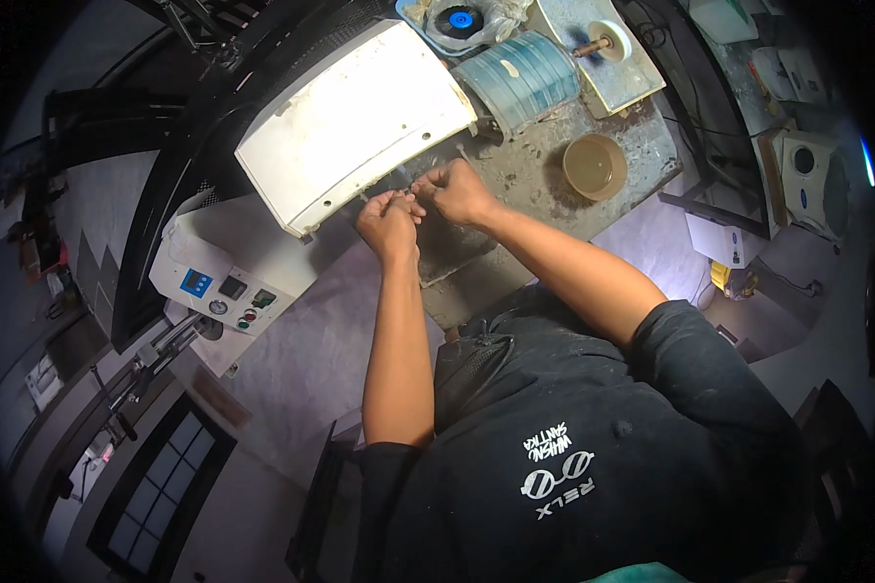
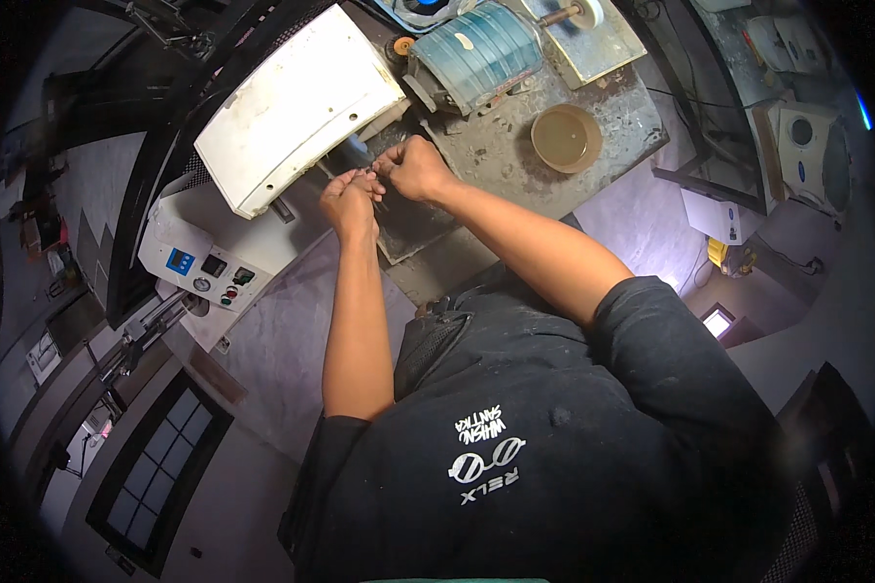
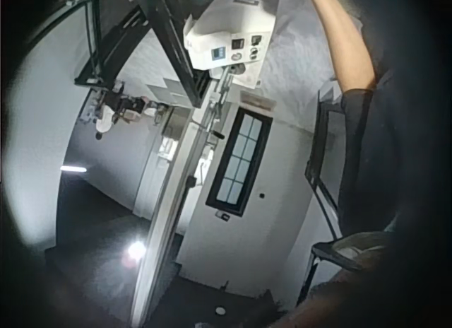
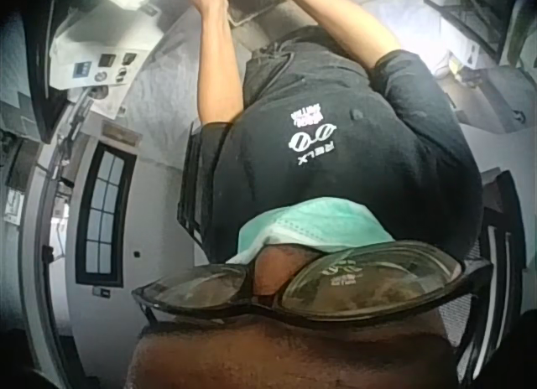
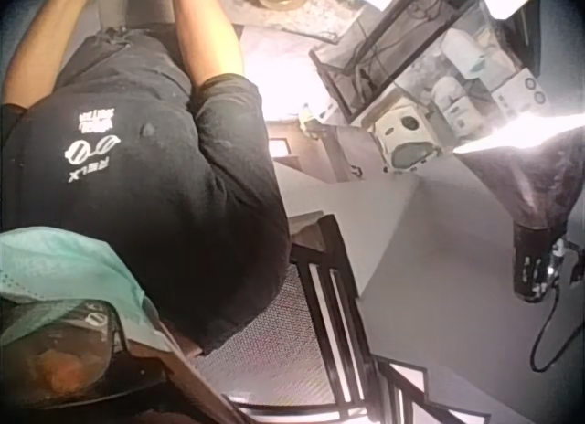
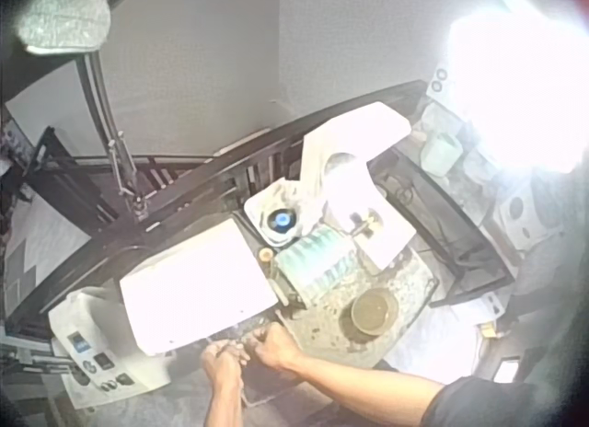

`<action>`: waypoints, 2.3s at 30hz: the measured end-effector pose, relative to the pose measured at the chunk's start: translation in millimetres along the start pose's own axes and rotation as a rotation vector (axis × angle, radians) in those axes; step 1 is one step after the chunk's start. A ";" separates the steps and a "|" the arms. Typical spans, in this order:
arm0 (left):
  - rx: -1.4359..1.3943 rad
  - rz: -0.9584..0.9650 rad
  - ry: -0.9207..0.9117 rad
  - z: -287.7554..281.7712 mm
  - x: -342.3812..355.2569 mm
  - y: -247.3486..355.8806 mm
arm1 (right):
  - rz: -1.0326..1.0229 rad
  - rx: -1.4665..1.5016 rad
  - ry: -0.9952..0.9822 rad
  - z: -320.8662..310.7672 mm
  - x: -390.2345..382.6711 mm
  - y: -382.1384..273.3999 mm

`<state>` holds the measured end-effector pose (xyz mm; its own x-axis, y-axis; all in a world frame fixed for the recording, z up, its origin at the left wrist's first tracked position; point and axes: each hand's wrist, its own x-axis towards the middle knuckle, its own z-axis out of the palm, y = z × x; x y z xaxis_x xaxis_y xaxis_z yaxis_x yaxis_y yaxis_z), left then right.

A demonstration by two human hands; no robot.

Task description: The person polishes a dental prosthesis using a bench lathe, dips it into a bowl of water, holds the piece in their hands, and moves an overhead lamp.

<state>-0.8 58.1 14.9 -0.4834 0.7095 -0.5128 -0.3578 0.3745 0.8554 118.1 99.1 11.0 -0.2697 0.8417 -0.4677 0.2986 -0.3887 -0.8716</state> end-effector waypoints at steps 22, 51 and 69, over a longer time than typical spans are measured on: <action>-0.081 -0.037 -0.001 0.4 -6.1 0.5 | -0.024 -0.084 -0.031 -3.3 -0.2 -0.2; 0.057 0.056 -0.003 2.5 -6.2 -4.6 | -0.042 -0.093 -0.050 -5.1 1.3 4.2; -0.087 -0.049 0.005 -0.3 -1.6 -3.0 | -0.049 -0.121 -0.033 -3.3 5.6 9.7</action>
<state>0.8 55.6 13.2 -0.4673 0.6887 -0.5544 -0.4490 0.3553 0.8198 122.5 101.4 0.4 -0.3162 0.8448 -0.4317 0.3925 -0.2978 -0.8702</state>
